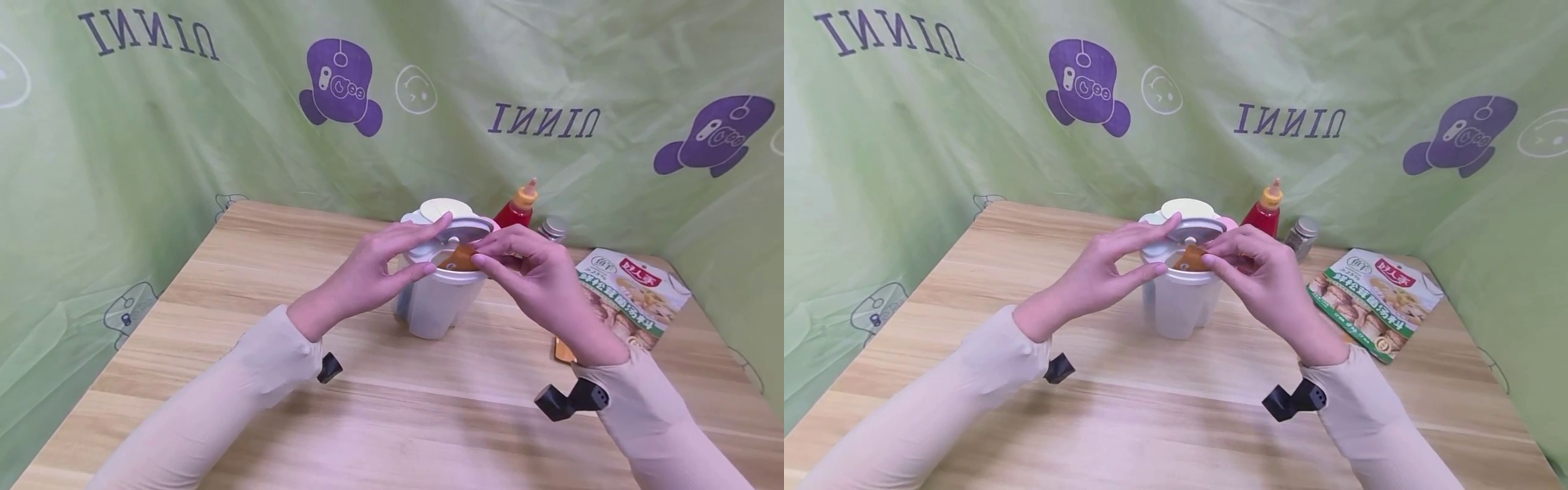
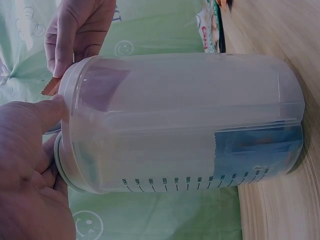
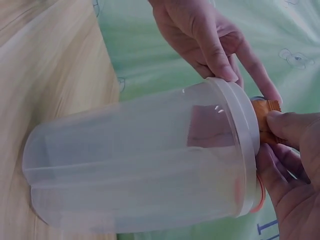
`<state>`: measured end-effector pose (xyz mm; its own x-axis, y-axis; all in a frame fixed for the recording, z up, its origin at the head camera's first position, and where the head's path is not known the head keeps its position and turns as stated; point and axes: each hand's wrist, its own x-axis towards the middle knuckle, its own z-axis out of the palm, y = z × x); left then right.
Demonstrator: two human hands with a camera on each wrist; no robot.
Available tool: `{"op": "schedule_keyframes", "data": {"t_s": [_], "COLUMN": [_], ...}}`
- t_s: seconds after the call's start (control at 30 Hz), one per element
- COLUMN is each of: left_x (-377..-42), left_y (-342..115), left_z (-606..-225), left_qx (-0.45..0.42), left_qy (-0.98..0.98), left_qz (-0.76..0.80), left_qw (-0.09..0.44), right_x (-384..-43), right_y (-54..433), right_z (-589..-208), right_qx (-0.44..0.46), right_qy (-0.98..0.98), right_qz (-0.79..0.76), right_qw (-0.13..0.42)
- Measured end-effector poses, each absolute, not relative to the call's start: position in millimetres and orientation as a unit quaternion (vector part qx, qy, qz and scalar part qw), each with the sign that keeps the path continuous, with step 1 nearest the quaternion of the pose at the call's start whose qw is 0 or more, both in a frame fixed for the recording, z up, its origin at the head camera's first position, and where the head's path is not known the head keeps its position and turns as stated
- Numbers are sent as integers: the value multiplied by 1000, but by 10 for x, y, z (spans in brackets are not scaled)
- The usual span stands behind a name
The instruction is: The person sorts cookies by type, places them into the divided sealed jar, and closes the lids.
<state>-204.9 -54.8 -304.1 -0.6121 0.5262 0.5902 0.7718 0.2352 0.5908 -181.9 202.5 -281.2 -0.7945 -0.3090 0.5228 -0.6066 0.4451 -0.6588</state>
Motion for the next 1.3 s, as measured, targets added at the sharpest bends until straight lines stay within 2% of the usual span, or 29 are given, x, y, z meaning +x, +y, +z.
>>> {"op": "schedule_keyframes", "data": {"t_s": [0.8,1.3], "left_x": [-2040,-2050], "left_y": [-547,-543], "left_z": [-3041,-3034], "left_qx": [-417,-420], "left_qy": [-777,-775], "left_qz": [-451,-451], "left_qw": [136,139], "right_x": [-1765,-1768], "right_y": [2023,2042], "right_z": [-2851,-2889], "right_qx": [353,368], "right_qy": [-851,-841], "right_qz": [315,325], "right_qw": [227,226]}}
